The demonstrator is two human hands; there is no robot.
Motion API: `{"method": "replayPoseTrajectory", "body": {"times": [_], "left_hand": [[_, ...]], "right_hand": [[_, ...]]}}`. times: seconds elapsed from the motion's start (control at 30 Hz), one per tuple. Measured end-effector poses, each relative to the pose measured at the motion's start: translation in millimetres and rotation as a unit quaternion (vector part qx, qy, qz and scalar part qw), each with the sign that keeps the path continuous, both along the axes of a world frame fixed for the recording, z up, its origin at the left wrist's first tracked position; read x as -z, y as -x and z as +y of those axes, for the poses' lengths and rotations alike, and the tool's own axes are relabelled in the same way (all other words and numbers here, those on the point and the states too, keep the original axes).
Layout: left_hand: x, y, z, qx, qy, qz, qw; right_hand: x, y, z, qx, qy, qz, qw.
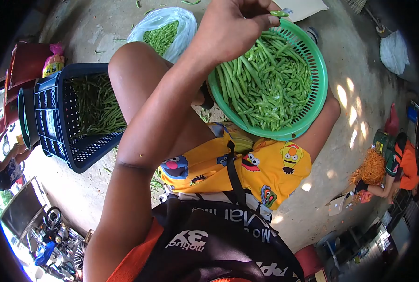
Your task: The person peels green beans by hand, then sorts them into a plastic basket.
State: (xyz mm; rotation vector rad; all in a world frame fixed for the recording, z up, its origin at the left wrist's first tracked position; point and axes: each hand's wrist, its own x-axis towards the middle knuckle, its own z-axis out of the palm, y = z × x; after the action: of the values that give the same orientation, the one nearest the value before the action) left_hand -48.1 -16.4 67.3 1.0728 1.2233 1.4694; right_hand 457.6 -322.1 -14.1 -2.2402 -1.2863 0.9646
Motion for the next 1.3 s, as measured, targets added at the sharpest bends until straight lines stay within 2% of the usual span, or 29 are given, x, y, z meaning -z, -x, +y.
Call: {"method": "replayPoseTrajectory", "body": {"times": [0.07,0.1,0.13,0.2,0.23,0.27,0.3,0.33,0.4,0.47,0.5,0.53,0.57,0.6,0.67,0.7,0.77,0.8,0.87,0.9,0.97,1.0,1.03,1.07,1.13,1.3], "left_hand": [[-1,1,-1,-0.001,0.011,0.020,1.000],[-1,2,0,-0.001,0.022,0.040,0.999],[1,3,2,0.000,0.019,0.043,0.999],[7,3,5,0.014,-0.009,0.069,0.997],[8,0,4,0.017,-0.008,0.068,0.997],[6,-1,5,0.026,0.020,0.085,0.996],[3,-1,6,0.034,0.048,0.103,0.993],[5,-1,7,0.037,0.045,0.107,0.993],[16,-2,7,-0.004,0.038,0.217,0.975],[19,-1,5,0.015,0.002,0.185,0.983],[23,-3,2,0.023,0.018,0.376,0.926],[27,-4,-1,0.024,0.035,0.552,0.833],[33,-5,-3,0.012,0.038,0.505,0.862],[28,-6,-6,0.008,0.040,0.505,0.862],[17,-6,-10,-0.023,-0.049,0.350,0.935],[23,-5,-7,-0.020,-0.048,0.350,0.935],[42,1,1,-0.032,-0.018,0.489,0.872],[40,2,1,-0.032,-0.019,0.490,0.871],[34,-1,3,-0.030,-0.044,0.412,0.910],[32,-3,5,-0.026,-0.048,0.411,0.910],[29,-8,6,0.009,0.004,0.320,0.947],[31,-10,7,0.011,0.002,0.319,0.948],[35,-13,9,0.039,0.022,0.262,0.964],[38,-15,10,0.066,0.041,0.205,0.976],[37,-20,8,0.094,0.069,0.177,0.977],[46,-38,3,0.188,0.108,0.010,0.976]], "right_hand": [[4,4,5,0.009,-0.044,-0.035,0.998],[4,18,37,0.016,-0.067,-0.053,0.996],[-10,47,31,0.022,-0.091,-0.069,0.993],[-19,63,118,0.060,-0.259,0.008,0.964],[-42,96,163,0.033,-0.276,0.071,0.958],[-48,106,197,-0.047,-0.264,0.139,0.953],[-66,152,231,-0.113,-0.249,0.140,0.952],[-67,181,260,-0.228,-0.294,0.157,0.915],[-73,227,305,-0.353,-0.281,0.006,0.892],[-97,279,315,-0.309,-0.149,-0.132,0.930],[-65,279,336,-0.347,-0.184,-0.053,0.918],[-33,277,352,-0.386,-0.217,0.027,0.896],[-31,281,356,-0.390,-0.218,0.026,0.894],[-28,286,358,-0.412,-0.217,0.017,0.885],[-24,291,358,-0.430,-0.216,0.010,0.877],[-22,289,357,-0.425,-0.193,0.001,0.884],[-24,286,354,-0.420,-0.174,-0.007,0.891],[-30,281,349,-0.392,-0.164,-0.001,0.905],[-37,265,339,-0.360,-0.155,0.002,0.920],[-38,254,335,-0.320,-0.149,0.046,0.934],[-40,231,325,-0.277,-0.144,0.087,0.946],[-41,220,318,-0.257,-0.145,0.148,0.944],[-43,212,310,-0.237,-0.146,0.208,0.938],[-45,205,302,-0.235,-0.147,0.207,0.938],[-49,193,285,-0.184,-0.146,0.251,0.939],[-64,175,253,-0.182,-0.134,0.280,0.933]]}}
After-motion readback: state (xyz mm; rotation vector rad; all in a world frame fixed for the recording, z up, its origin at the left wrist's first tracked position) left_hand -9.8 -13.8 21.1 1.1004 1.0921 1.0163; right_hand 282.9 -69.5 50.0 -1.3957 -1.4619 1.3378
